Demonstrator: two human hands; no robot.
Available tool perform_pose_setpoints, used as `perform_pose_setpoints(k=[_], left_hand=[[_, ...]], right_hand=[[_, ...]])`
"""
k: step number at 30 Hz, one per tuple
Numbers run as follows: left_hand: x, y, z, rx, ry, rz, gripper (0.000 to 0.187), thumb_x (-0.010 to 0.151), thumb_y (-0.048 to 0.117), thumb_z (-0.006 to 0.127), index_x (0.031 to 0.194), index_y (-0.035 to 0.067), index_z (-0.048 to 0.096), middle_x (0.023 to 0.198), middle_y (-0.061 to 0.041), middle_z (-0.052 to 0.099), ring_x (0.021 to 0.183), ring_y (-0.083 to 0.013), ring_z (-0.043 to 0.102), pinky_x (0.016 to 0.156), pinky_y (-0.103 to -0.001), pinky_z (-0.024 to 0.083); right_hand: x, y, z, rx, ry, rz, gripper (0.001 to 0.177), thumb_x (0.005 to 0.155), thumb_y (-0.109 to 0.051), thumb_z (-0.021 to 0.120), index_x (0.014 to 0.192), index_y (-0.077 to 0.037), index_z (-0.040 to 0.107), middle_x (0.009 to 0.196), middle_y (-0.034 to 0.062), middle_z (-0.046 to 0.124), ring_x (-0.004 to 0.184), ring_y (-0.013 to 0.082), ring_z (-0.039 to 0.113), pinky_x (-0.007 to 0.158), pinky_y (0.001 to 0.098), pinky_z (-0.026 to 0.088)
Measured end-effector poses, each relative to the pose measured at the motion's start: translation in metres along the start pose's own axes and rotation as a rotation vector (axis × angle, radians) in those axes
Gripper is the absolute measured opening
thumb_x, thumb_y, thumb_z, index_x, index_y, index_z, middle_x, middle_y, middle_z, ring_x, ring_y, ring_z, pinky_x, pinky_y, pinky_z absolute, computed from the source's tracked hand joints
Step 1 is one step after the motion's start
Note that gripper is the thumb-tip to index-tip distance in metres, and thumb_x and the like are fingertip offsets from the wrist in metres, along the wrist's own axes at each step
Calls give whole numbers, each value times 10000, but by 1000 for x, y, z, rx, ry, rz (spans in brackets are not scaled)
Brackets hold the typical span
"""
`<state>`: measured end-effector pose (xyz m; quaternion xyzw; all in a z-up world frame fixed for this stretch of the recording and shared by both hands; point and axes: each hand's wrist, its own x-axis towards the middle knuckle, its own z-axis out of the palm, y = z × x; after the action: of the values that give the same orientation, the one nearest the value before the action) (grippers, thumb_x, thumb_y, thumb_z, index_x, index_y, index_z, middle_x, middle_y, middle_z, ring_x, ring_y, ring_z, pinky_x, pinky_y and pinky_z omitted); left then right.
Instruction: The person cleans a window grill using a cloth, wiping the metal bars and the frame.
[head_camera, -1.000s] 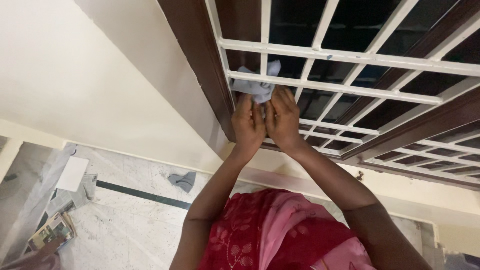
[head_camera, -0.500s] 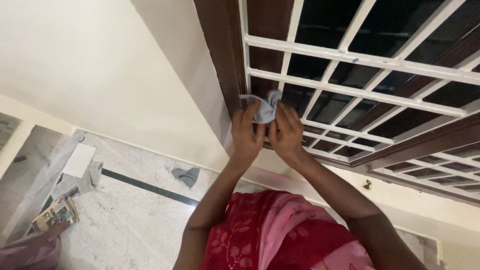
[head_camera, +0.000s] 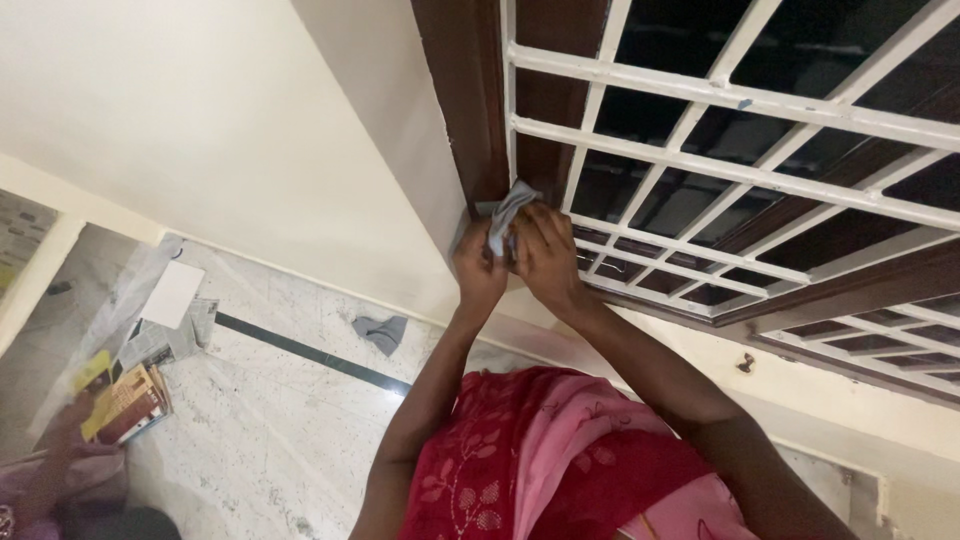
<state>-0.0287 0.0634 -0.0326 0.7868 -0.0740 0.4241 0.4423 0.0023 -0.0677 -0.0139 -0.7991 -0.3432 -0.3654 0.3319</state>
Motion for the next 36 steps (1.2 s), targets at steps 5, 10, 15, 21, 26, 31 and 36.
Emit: perform_pose_setpoints(k=[5,10,15,21,26,31,36], left_hand=[[-1,13,-4,-71,-35,-139,439,867,44,642,1300,-16,601,1117,-206,645,907,-343,669,769,-403,549],[2,24,7,107,-75,84,494,900,-29,598,1390,37,590,1327,-225,535,1177,-402,592,986,-466,524],[-14,26,38,110,-157,165,507,909,-38,656,1404,45,588,1327,-217,529,1192,-403,594,1004,-465,525],[-20,47,79,58,-202,342,382,957,-28,712,1334,-10,655,1201,-174,581,1094,-320,644,925,-400,569],[-29,81,117,-50,-260,465,414,886,-69,681,1297,-13,677,1177,-183,601,1071,-311,651,924,-401,587],[-47,106,159,-249,-438,485,431,905,-72,664,1332,-19,645,1232,-189,583,1111,-329,662,953,-380,589],[-80,120,177,-291,-447,359,451,893,-14,641,1335,-10,550,1328,-244,545,1206,-389,627,998,-422,574]], right_hand=[[2,-19,-19,-227,-18,5,312,877,-49,729,1160,73,684,1089,183,581,899,321,638,738,402,552],[9,-4,-17,-332,-199,150,388,795,-25,741,1162,83,674,1048,182,543,834,288,690,565,349,576],[-20,20,-44,-302,-55,21,317,820,-23,736,1130,9,675,1103,154,574,859,279,691,660,355,589],[-55,54,-92,-410,17,-5,305,812,-23,755,1112,20,721,1024,123,598,761,239,653,590,338,553],[-86,80,-137,-535,63,39,252,839,45,761,1083,-8,721,1031,116,601,736,219,642,583,332,546],[-119,95,-184,-604,135,144,308,820,74,744,1104,-34,696,1065,113,598,783,243,662,611,351,551],[-139,88,-194,-406,315,337,399,871,32,673,1237,48,514,1270,261,566,1095,430,627,916,445,536]])
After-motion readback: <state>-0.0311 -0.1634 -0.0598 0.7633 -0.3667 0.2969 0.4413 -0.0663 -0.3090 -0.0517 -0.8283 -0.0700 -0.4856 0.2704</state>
